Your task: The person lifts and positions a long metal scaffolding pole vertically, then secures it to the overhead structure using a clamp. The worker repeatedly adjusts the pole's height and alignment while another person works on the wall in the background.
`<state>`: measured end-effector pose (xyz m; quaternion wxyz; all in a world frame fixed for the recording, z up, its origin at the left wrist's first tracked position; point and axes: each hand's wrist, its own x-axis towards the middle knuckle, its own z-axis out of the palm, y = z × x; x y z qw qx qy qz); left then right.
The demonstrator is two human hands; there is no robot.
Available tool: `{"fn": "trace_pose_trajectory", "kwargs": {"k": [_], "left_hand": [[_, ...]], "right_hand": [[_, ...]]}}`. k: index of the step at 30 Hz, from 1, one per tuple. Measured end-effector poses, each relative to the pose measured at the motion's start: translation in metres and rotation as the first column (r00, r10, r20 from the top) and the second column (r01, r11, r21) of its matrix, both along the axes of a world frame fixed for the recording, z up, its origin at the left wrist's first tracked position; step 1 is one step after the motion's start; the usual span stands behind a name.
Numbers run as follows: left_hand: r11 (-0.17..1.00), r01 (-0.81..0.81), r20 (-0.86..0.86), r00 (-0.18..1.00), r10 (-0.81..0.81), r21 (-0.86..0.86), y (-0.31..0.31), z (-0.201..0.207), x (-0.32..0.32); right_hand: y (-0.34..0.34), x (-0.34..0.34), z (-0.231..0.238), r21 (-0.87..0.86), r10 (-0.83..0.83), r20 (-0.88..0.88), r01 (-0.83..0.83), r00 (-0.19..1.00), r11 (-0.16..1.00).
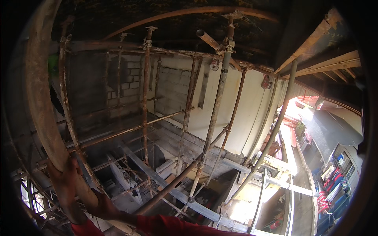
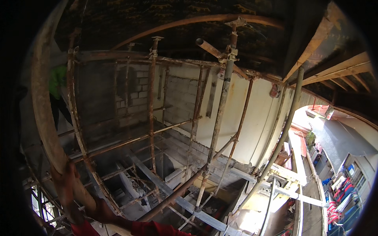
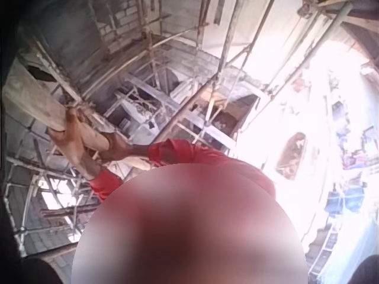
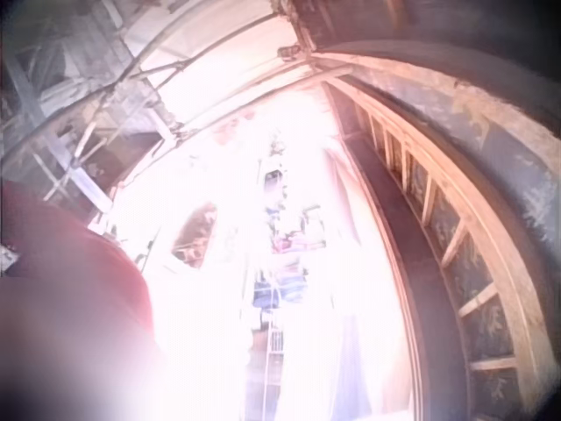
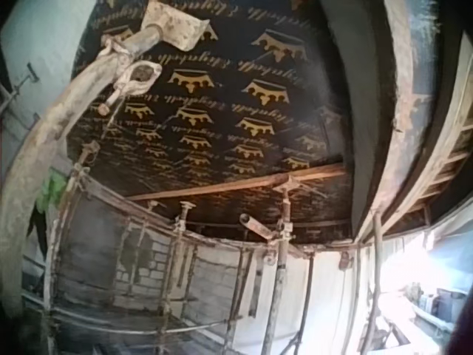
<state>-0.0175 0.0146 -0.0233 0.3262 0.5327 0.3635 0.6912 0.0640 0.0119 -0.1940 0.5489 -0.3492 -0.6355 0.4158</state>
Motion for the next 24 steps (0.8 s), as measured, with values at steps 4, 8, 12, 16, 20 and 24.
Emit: {"fn": "trace_pose_trajectory", "kwargs": {"k": [4,8,12,16,20,24], "left_hand": [[0.985,0.083,0.0,0.996,-0.084,0.15,0.003,0.001,-0.002],[0.967,0.151,0.01,0.988,-0.156,0.205,0.005,0.003,-0.003],[0.941,0.199,-0.011,0.979,-0.204,0.272,0.003,0.005,-0.003],[0.944,0.201,-0.057,0.98,-0.193,0.262,-0.002,0.01,-0.003],[0.948,0.203,-0.07,0.979,-0.191,0.245,-0.008,0.013,-0.002],[0.944,0.204,-0.061,0.979,-0.195,0.26,-0.01,0.014,0.001]], "right_hand": [[-0.001,0.001,0.005,0.177,-0.026,-0.004,0.026,1.0,0.984],[-0.005,0.003,0.009,0.189,-0.066,-0.016,0.068,0.998,0.98],[-0.006,0.004,0.011,0.177,-0.087,0.039,0.079,0.995,0.981],[-0.007,0.002,0.013,0.19,-0.09,0.0,0.088,0.996,0.978],[-0.01,0.003,0.015,0.223,-0.099,-0.022,0.101,0.995,0.97],[-0.014,0.007,0.019,0.21,-0.093,-0.046,0.101,0.995,0.972]]}}
